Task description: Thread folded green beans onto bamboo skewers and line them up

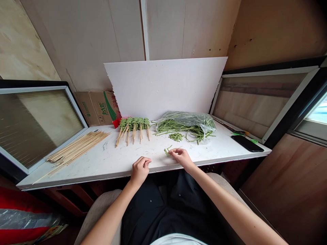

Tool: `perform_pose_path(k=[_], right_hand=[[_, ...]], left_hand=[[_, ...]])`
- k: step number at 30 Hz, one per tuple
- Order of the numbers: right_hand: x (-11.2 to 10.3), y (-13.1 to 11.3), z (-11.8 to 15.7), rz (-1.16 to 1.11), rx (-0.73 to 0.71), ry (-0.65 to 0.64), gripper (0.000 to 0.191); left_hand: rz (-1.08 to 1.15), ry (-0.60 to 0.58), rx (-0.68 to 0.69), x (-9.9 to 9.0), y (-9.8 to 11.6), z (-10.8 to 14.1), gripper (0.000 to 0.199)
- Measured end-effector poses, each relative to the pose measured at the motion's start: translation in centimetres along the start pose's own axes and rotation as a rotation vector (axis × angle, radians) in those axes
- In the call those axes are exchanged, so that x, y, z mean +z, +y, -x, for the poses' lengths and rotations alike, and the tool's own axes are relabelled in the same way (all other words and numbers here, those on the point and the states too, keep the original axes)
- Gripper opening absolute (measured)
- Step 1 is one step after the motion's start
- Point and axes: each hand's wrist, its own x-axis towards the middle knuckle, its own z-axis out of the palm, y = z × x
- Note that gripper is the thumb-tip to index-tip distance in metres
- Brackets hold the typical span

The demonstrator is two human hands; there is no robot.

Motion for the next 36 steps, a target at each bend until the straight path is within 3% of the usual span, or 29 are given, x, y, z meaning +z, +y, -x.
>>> perform_pose_path(k=[9,13,15,18,22,28,33,36], right_hand=[[-0.2,-0.7,0.2,0.010,0.046,-0.040,0.044],[-1.1,-0.5,-0.3,-0.035,0.051,-0.066,0.036],[-1.9,0.1,-0.9,-0.016,0.028,-0.017,0.032],[-3.1,1.1,-2.1,0.231,-0.105,0.076,0.031],[-3.5,1.8,-3.8,0.743,-0.374,0.063,0.030],[-1.7,1.8,-5.1,1.240,-0.395,-0.011,0.030],[-1.6,1.4,-5.7,1.278,-0.391,-0.011,0.026],[-2.4,1.8,-5.8,1.040,-0.391,0.026,0.023]], left_hand=[[-0.009,0.003,0.034,0.1,0.1,0.1,0.023],[-0.020,0.039,-0.001,-0.2,-0.5,-0.3,0.022],[-0.028,0.055,-0.031,-0.4,-1.2,-0.5,0.020],[-0.028,0.077,-0.078,-0.7,-2.5,-0.6,0.018],[-0.029,0.094,-0.123,-0.7,-3.5,-0.6,0.017],[-0.020,0.080,-0.166,-0.6,-3.4,-0.5,0.017],[-0.007,0.071,-0.174,-0.7,-3.3,-0.5,0.017],[-0.010,0.068,-0.172,-0.7,-3.3,-0.5,0.016]])
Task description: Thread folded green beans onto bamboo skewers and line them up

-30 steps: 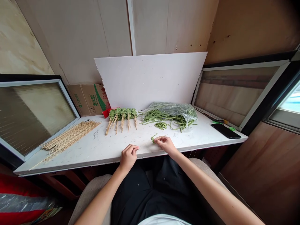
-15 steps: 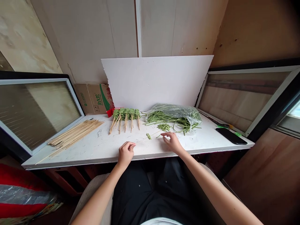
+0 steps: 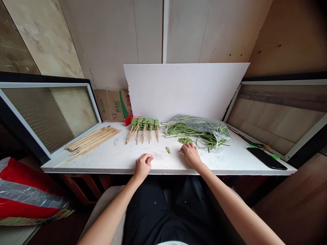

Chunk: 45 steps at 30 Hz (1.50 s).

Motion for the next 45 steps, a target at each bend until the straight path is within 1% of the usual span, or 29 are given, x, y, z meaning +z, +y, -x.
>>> perform_pose_path(k=[3,4,6,8,9,12,16,21,24,31,35,45], right_hand=[[0.1,1.0,0.7,-0.488,0.129,0.094,0.020],[0.1,1.3,1.0,-0.665,0.188,0.106,0.023],[0.0,1.7,1.4,-0.968,0.297,0.102,0.037],[-0.3,1.9,1.7,-1.184,0.375,0.077,0.048],[-0.4,1.9,1.8,-1.266,0.396,0.064,0.049],[-0.8,1.7,1.9,-1.433,0.419,0.037,0.044],[-0.9,1.6,1.9,-1.485,0.423,-0.008,0.043],[-1.2,1.4,2.2,-1.428,0.408,-0.079,0.046],[-1.5,1.0,2.3,-1.394,0.379,-0.100,0.047],[-1.9,0.2,2.5,-1.414,0.366,-0.075,0.044],[-1.8,0.2,2.6,-1.446,0.388,-0.054,0.045],[-1.6,0.2,2.6,-1.432,0.388,-0.027,0.044]], left_hand=[[0.001,0.002,0.002,0.1,-0.2,0.0,0.017],[0.004,0.001,0.003,0.1,-0.2,0.1,0.017],[0.006,0.000,0.003,0.1,-0.3,0.1,0.017],[0.005,-0.001,0.006,0.1,-0.3,0.1,0.017],[0.005,-0.002,0.009,0.0,-0.3,0.1,0.017],[0.008,-0.009,0.018,0.0,-0.3,0.1,0.017],[0.011,-0.029,0.038,0.0,-0.4,0.1,0.017],[0.017,-0.042,0.043,0.0,-0.5,0.1,0.017],[0.010,-0.048,0.049,0.0,-0.4,0.2,0.018],[0.005,-0.049,0.057,0.1,-0.3,0.2,0.019],[-0.009,-0.051,0.077,0.0,-0.2,0.3,0.019],[-0.015,-0.059,0.088,0.0,-0.3,0.4,0.019]])
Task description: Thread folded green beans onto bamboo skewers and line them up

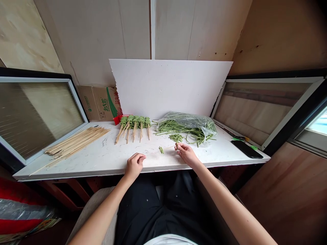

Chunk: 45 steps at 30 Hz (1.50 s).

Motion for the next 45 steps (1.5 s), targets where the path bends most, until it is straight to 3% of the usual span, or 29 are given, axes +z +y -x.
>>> perform_pose_path(k=[12,38,45], right_hand=[[-0.04,0.00,-0.10,0.044,-0.032,0.037,0.042],[-0.01,-0.12,-0.11,0.011,-0.023,-0.007,0.039],[-0.23,0.30,-0.26,0.053,-0.063,0.001,0.042]], left_hand=[[-0.026,0.004,0.018,-0.22,0.26,-0.12,0.020],[-0.014,-0.006,0.019,-0.20,0.12,-0.07,0.020],[-0.018,0.009,0.081,-0.19,0.19,-0.12,0.020]])
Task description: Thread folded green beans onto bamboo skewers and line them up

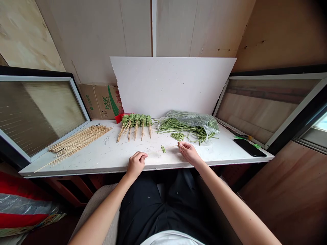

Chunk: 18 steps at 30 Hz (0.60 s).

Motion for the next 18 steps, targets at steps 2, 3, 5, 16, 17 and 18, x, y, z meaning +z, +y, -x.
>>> perform_pose_path(k=[2,3,5,16,17,18], right_hand=[[-0.1,0.2,0.0,0.023,-0.003,0.003,0.043],[-0.2,0.3,-0.1,0.035,-0.003,0.007,0.044],[-0.3,0.5,-0.1,0.058,-0.003,0.018,0.045],[0.1,0.0,0.0,0.010,0.025,0.057,0.041],[0.1,-0.2,0.1,-0.006,0.037,0.058,0.042],[0.2,-0.4,0.1,-0.016,0.044,0.059,0.043]], left_hand=[[-0.004,0.008,0.019,0.0,0.1,0.0,0.020],[-0.005,0.012,0.026,0.0,0.2,0.0,0.020],[-0.010,0.013,0.038,0.0,0.3,0.0,0.021],[-0.013,0.030,-0.001,0.0,0.4,0.0,0.021],[-0.009,0.037,-0.019,0.1,0.3,0.0,0.021],[-0.007,0.041,-0.034,0.1,0.3,0.0,0.021]])
